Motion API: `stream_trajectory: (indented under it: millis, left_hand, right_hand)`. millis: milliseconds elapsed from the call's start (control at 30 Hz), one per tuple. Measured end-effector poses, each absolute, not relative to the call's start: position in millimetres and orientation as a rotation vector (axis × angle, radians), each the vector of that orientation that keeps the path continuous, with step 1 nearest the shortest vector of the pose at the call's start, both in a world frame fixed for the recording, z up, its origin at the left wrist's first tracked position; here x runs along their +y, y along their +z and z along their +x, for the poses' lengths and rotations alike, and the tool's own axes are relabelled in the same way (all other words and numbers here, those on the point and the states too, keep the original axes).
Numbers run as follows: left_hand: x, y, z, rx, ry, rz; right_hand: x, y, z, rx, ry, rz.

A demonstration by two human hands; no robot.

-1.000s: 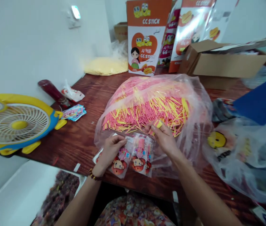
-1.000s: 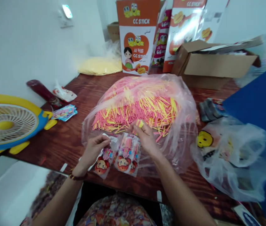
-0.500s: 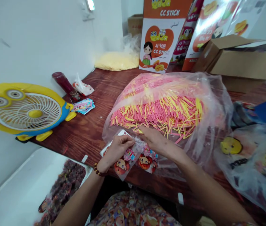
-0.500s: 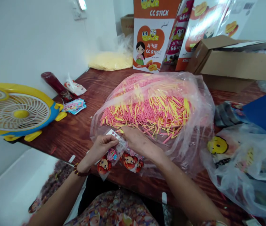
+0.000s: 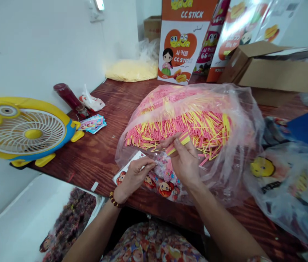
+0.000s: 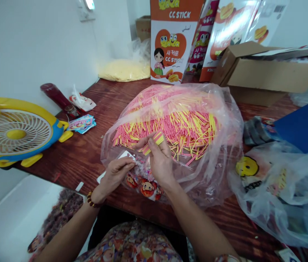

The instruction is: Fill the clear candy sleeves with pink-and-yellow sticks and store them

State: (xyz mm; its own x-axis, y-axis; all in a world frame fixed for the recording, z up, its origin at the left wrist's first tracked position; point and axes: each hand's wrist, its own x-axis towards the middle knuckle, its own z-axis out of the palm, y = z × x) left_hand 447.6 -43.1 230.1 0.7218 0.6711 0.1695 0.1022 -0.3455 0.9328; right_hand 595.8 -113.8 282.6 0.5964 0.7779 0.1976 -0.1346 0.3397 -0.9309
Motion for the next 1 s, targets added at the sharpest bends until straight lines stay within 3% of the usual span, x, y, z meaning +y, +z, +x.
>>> stream_trajectory:
  millis: [433, 733, 1000]
  left_hand:
    - [-42, 240, 455, 0.639, 0.722, 1.687]
    - [-36, 237, 465, 0.667, 0.803, 1.483]
    - [-31, 230, 463, 0.609, 0.880, 1.403]
  right_hand:
    - [-125, 268, 594, -0.904, 0.869, -1.163]
    - [-128, 279, 618, -1.549, 0.640, -1.456]
    - [-137, 283, 633, -1.483, 0.508, -1.591]
